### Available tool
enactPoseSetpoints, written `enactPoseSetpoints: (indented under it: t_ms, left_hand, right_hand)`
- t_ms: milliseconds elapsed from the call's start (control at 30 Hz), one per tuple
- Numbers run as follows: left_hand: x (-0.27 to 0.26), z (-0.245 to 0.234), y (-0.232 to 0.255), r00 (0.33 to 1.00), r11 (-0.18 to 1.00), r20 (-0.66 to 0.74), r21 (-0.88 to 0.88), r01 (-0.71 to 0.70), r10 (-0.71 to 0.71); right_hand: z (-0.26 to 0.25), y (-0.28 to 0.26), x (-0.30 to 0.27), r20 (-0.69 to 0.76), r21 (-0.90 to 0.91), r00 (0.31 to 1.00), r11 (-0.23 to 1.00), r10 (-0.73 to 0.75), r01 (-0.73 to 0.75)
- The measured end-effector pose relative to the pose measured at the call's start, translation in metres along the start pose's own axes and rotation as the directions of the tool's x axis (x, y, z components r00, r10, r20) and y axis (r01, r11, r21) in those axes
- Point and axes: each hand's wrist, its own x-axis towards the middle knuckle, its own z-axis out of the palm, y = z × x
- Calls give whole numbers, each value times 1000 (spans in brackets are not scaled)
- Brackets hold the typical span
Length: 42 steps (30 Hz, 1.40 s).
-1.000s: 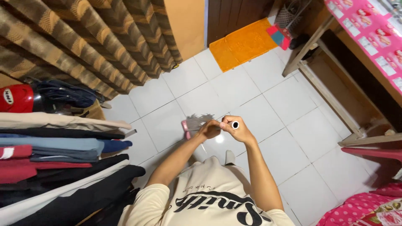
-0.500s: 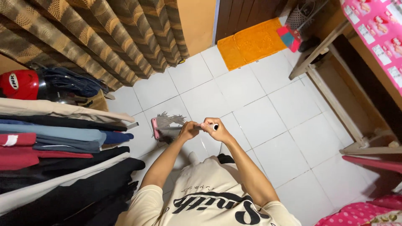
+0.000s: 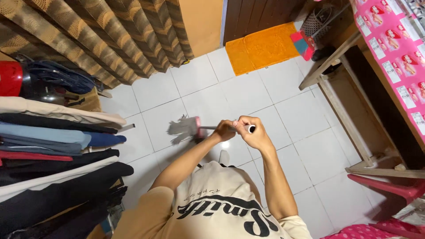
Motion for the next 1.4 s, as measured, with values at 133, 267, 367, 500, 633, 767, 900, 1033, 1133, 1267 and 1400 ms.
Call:
enactPoseSetpoints:
  t_ms: [133,267,367,500,633,767,900,1033,1133,1267,1400]
  left_hand:
    - [32,41,8,998,997,-7,-31,-70,70]
    - [39,27,66,985,963,175,-265,47,0]
    - [76,76,-2,948,892,192,-425,-154,255]
    - [100,90,-44,892,901,186,-232,-368,412]
    - [71,15,4,888,918,235,-149,-368,395]
    - [50,-39,3,896,934,270,-33,-356,352]
    - [25,-87,-23,908,938,299,91,-334,294]
    - [32,-125,-87,918,924,304,202,-323,254]
    - [7,-163,-105,948,960,313,277,-39,-52]
    - [-20,-222,-106,965,931,191,350,104,-180]
    - [-43,-252,-112,933,895,59,312,320,-354]
  right_hand:
    - [-23,-8,-4,-52,-64,997,997,-51,48]
    - [-36,-12,-7,-80,-79,996,996,-42,36]
    - [-41,-10,-1,-58,-116,998,993,-1,-6]
    - [-31,4,11,7,-97,1000,995,-23,24]
    - [-14,-2,19,-32,-12,996,996,83,-84]
    - [16,12,33,-6,109,998,992,-62,62]
    - [61,17,54,-37,166,999,985,-29,34]
    - [106,24,82,-40,181,993,976,-115,120]
    - [143,26,98,25,223,999,974,-38,31]
    - [191,32,123,10,283,1000,959,-23,19]
    - [228,51,137,41,292,995,954,-91,75]
